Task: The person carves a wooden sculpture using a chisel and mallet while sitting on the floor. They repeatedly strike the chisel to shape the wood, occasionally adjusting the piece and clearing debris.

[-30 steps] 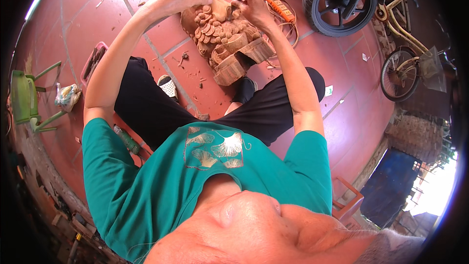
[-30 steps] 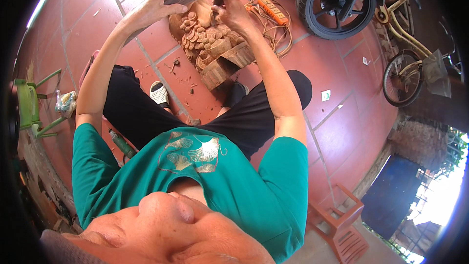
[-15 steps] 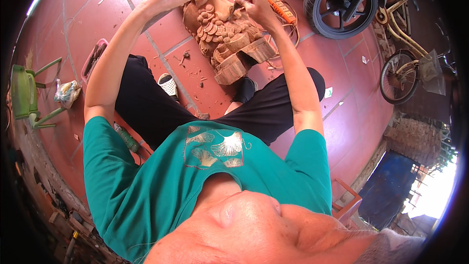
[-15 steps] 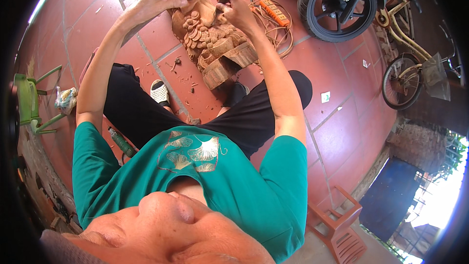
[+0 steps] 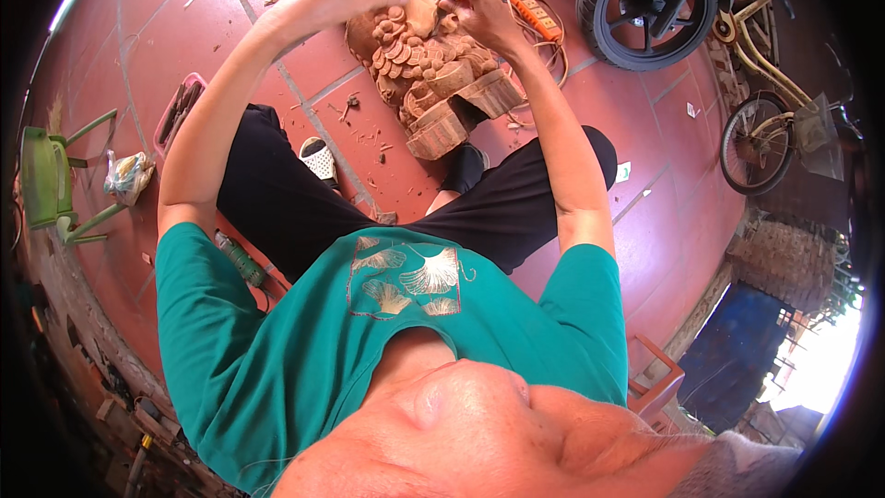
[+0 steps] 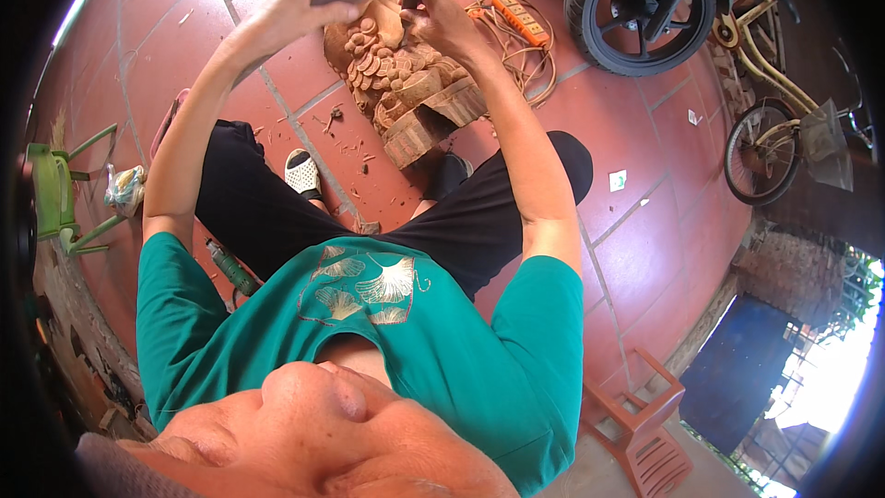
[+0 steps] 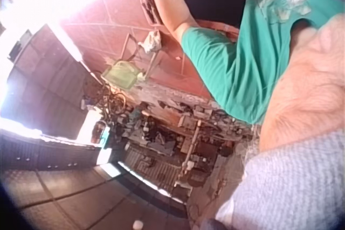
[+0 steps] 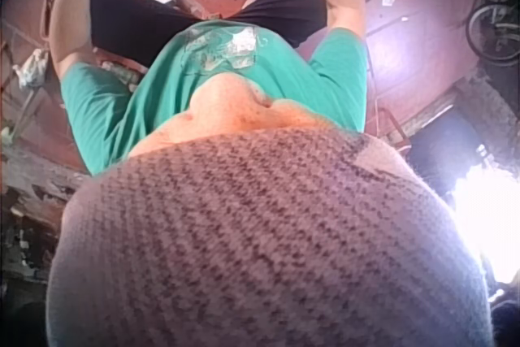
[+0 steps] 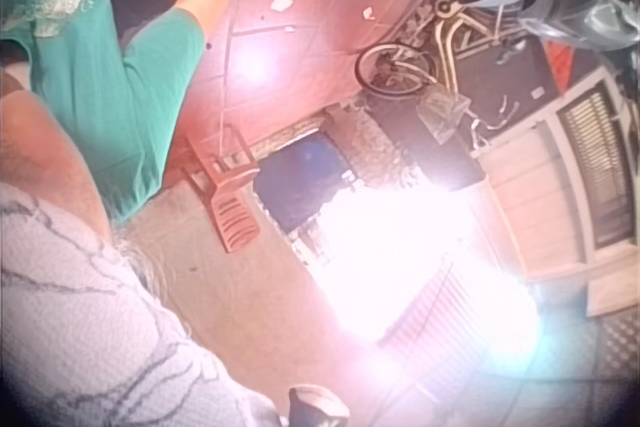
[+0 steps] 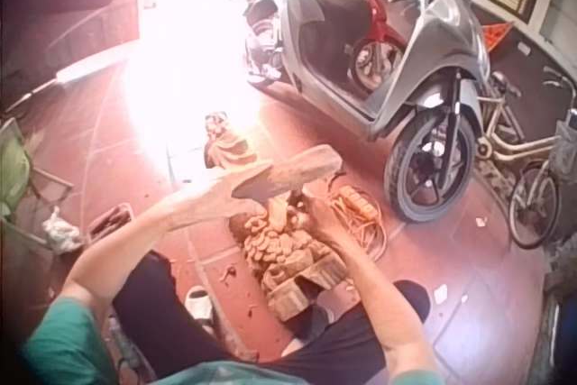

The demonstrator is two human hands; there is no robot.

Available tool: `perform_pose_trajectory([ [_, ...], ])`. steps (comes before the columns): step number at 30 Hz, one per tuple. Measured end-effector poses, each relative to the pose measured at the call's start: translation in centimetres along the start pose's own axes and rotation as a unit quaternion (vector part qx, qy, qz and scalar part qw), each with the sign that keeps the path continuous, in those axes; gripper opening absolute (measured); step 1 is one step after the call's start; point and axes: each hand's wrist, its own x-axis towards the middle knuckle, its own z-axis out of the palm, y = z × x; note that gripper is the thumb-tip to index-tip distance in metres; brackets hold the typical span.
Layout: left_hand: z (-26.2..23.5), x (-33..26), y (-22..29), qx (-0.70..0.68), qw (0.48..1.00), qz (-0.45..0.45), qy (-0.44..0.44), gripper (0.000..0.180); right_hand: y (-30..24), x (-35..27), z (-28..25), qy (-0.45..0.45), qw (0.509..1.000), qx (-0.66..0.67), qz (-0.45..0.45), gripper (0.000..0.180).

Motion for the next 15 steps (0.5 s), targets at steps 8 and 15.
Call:
perform_pose_trajectory([
  [8,-1.4,0.4,1.4,-0.03,0.999,0.015,0.005,0.077,1.1,0.0,0.5,-0.02,0.999,0.047,-0.009,0.022],
  [15,0.7,0.2,-1.7,0.038,0.999,0.034,-0.002,0.076,-0.2,0.2,0.6,-0.027,0.998,0.05,0.023,0.023],
])
